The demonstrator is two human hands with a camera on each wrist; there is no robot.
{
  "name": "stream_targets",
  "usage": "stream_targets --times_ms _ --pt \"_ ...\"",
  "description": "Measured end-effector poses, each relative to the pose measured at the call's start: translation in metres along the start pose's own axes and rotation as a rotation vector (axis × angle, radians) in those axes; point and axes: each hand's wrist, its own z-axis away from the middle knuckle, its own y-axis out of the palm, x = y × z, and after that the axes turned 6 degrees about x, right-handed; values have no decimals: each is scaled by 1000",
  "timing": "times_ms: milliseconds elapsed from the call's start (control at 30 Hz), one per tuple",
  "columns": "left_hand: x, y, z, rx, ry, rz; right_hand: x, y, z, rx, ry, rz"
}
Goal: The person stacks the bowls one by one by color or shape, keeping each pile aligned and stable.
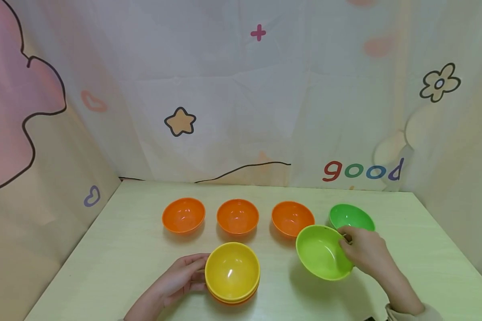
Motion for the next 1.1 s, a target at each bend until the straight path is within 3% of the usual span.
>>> stream_targets --times_ms 300,600,1100 --pt "1 -1 -1 3 -1 5 19 0 -10 -15 -55 -21" --pt "0 0 -1 -2 -6 3 44 -2 -23 20 -58 -41" --pt "1 -2 0 28 15 9 93 4 -38 21 -156 -56"
